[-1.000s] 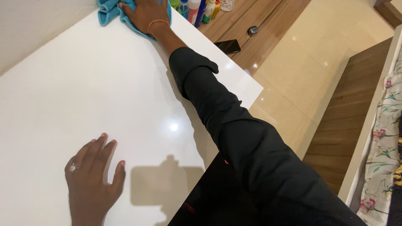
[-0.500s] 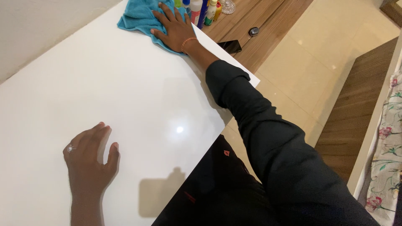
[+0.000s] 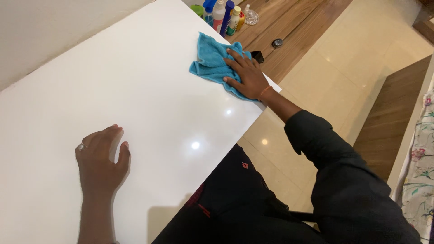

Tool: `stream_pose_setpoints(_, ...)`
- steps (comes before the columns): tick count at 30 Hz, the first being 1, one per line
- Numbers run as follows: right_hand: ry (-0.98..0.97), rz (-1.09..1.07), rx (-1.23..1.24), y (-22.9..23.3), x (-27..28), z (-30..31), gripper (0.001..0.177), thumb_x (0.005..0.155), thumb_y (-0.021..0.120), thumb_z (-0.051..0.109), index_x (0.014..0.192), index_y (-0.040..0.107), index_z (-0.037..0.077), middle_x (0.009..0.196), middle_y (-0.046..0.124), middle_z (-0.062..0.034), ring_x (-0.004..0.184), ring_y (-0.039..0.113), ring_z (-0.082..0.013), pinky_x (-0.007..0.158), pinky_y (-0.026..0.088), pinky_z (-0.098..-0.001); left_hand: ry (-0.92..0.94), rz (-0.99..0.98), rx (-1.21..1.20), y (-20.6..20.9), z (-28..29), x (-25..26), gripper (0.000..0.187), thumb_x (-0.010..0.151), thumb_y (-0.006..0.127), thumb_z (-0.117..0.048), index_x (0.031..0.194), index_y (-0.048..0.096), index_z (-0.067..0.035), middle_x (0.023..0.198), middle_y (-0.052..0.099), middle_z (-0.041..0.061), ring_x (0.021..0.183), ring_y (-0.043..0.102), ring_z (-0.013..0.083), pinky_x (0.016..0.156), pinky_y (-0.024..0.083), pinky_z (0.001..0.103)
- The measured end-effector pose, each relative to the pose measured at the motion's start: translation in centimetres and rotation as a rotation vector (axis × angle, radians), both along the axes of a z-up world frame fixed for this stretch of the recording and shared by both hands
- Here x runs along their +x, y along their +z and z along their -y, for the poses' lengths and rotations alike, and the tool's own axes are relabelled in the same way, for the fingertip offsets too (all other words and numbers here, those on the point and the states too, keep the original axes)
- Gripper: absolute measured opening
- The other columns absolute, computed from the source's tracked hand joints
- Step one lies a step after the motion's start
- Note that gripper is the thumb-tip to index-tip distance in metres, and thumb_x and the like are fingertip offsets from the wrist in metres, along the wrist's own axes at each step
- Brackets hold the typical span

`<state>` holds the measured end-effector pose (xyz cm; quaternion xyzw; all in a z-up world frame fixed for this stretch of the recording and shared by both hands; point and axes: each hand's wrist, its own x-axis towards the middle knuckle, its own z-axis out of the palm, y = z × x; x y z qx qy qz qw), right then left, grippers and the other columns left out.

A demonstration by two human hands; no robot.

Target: Cleaning a white desk surface using a blue cloth.

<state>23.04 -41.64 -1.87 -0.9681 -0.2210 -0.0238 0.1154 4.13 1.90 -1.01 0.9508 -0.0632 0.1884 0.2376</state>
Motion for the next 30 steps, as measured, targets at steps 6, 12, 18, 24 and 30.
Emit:
stream_pose_setpoints(6,0.045,0.044,0.169,1.8,-3.8,2.7,0.056,0.098,0.066,0.048,0.133,0.053,0.005,0.161,0.043,-0.0127,0.142,0.046,-0.0393,0.117,0.033,-0.0581,0.008,-0.02,-0.018,-0.1,0.1,-0.3,0.032,0.093,0.072,-0.012,0.124,0.071,-0.011,0.128,0.072,0.003,0.124,0.063,0.0266,0.106,0.044,0.048)
stream_pose_setpoints(12,-0.033,0.083,0.233,0.7,-5.7,5.3,0.045,0.09,0.081,0.037,0.102,0.055,0.001,0.148,0.056,-0.0149,0.123,0.058,-0.0375,0.102,0.048,-0.0489,0.017,-0.063,-0.028,-0.3,0.0,-0.1,0.031,0.094,0.071,-0.013,0.124,0.07,-0.011,0.128,0.072,0.003,0.125,0.062,0.0263,0.106,0.042,0.048)
stream_pose_setpoints(18,-0.118,0.104,0.311,-0.4,-7.1,5.9,0.032,0.095,0.074,0.022,0.116,0.06,0.002,0.147,0.058,-0.0138,0.121,0.059,-0.0363,0.105,0.048,-0.0474,0.044,-0.058,-0.023,-0.6,0.3,-0.1,0.031,0.093,0.069,-0.014,0.124,0.07,-0.014,0.133,0.069,0.0,0.127,0.059,0.0246,0.108,0.04,0.049)
stream_pose_setpoints(24,0.009,0.109,0.154,-0.6,-6.7,6.3,0.048,0.099,0.064,0.025,0.142,0.058,0.004,0.161,0.044,-0.0165,0.143,0.046,-0.0399,0.121,0.034,-0.0544,0.052,-0.071,0.184,-0.9,1.0,0.2,0.031,0.093,0.067,-0.013,0.124,0.069,-0.012,0.132,0.065,0.004,0.126,0.058,0.0262,0.105,0.042,0.049)
stream_pose_setpoints(30,0.025,0.043,-0.027,-0.1,-6.5,5.2,0.063,0.098,0.059,0.055,0.135,0.063,0.005,0.164,0.033,-0.0227,0.15,0.028,-0.0476,0.119,0.015,-0.0679,0.075,0.003,0.303,-1.2,2.3,-0.3,0.032,0.094,0.065,-0.009,0.127,0.068,-0.007,0.133,0.064,0.009,0.125,0.06,0.0261,0.103,0.048,0.044)
